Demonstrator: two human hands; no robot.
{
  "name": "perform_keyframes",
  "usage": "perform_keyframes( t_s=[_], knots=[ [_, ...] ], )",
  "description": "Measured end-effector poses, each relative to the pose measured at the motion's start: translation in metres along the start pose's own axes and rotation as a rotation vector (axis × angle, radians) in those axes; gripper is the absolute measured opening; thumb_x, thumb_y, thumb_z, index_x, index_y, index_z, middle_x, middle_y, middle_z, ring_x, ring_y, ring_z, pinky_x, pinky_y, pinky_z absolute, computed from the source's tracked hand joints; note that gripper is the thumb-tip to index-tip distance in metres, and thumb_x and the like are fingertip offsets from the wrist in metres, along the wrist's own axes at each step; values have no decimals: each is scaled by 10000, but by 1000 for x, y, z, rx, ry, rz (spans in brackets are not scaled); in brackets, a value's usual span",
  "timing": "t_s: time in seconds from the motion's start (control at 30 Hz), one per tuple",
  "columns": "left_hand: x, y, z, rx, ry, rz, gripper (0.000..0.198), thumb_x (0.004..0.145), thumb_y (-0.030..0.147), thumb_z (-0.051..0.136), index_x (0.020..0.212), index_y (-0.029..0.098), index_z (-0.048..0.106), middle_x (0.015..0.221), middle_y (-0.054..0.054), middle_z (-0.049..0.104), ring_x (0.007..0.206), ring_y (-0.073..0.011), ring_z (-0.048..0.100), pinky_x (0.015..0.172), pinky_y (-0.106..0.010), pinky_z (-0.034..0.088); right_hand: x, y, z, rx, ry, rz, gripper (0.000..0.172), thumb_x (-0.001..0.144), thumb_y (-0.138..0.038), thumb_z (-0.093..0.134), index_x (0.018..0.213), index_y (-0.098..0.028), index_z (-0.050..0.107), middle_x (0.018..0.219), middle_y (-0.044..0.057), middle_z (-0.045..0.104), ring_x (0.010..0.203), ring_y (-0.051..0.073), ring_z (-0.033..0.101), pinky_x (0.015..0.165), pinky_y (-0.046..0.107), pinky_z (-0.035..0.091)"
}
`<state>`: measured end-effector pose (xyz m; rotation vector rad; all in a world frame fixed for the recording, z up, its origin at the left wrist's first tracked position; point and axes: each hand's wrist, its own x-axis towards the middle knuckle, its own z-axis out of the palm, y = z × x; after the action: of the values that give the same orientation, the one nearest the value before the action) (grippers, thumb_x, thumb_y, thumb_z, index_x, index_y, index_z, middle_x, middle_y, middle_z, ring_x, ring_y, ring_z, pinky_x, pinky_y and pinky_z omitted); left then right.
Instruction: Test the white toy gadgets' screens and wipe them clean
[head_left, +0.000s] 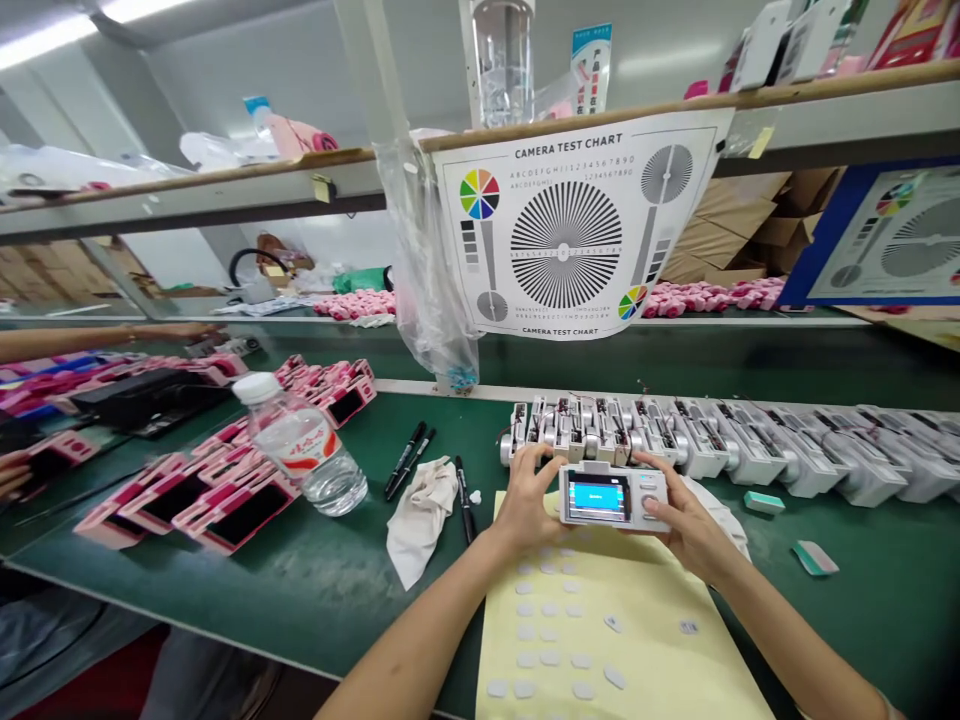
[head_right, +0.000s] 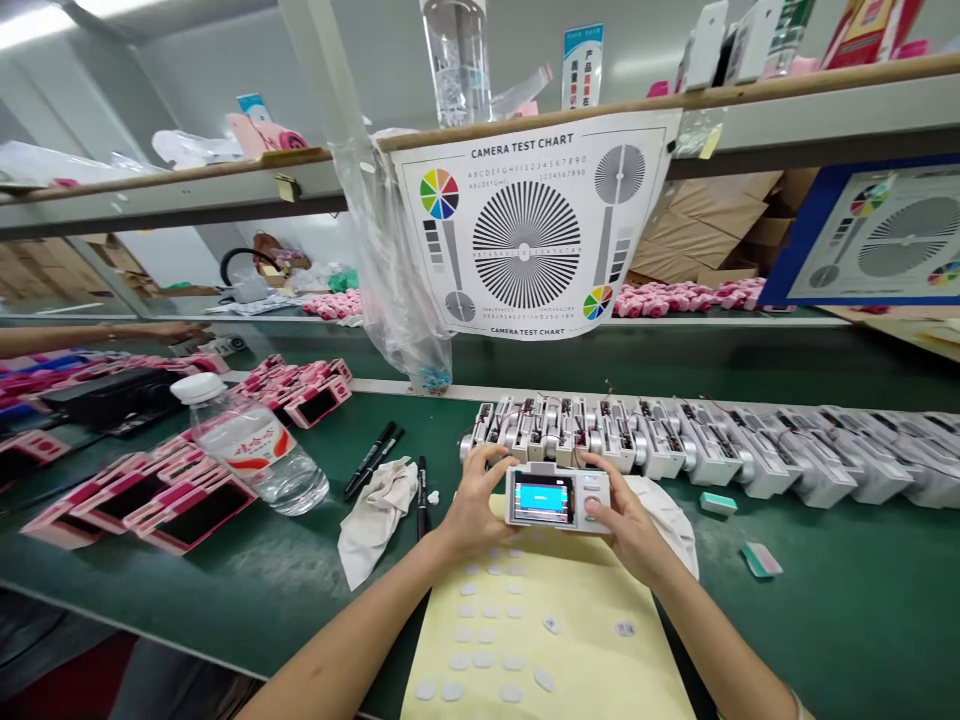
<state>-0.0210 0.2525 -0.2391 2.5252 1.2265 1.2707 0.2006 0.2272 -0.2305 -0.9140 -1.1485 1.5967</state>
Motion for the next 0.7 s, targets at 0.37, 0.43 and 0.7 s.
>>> perform_keyframes(
  t_s=[0.37, 0.43, 0.7],
  knots=[
    [2, 0, -3, -15, -33, 8, 552, 561, 420, 705, 1011, 158, 520, 1120, -138, 431, 1070, -313, 419, 913, -495, 375, -1, -5, -1, 67, -154, -45, 718, 652, -172, 576, 1291, -301, 274, 1196, 68, 505, 988, 228, 587, 747, 366, 541],
    [2, 0, -3, -4, -34, 6, 551, 562, 425, 706, 1013, 169, 520, 1121, -132, 432, 1069, -312, 421, 906, -489, 381, -1, -5, 0, 56, -149, -47, 726, 645, -151, 567, 1293, -291, 271, 1188, 71, 511, 976, 227, 594, 740, 361, 542],
    [3, 0, -3, 12, -39, 16, 554, 564, 416, 708, 1018, 173, 506, 1123, -130, 425, 1068, -310, 419, 908, -486, 380, -1, -7, 1, 46, -126, -29, 729, 616, -110, 531, 1275, -301, 286, 1144, 53, 527, 966, 217, 589, 714, 350, 546]
  ],
)
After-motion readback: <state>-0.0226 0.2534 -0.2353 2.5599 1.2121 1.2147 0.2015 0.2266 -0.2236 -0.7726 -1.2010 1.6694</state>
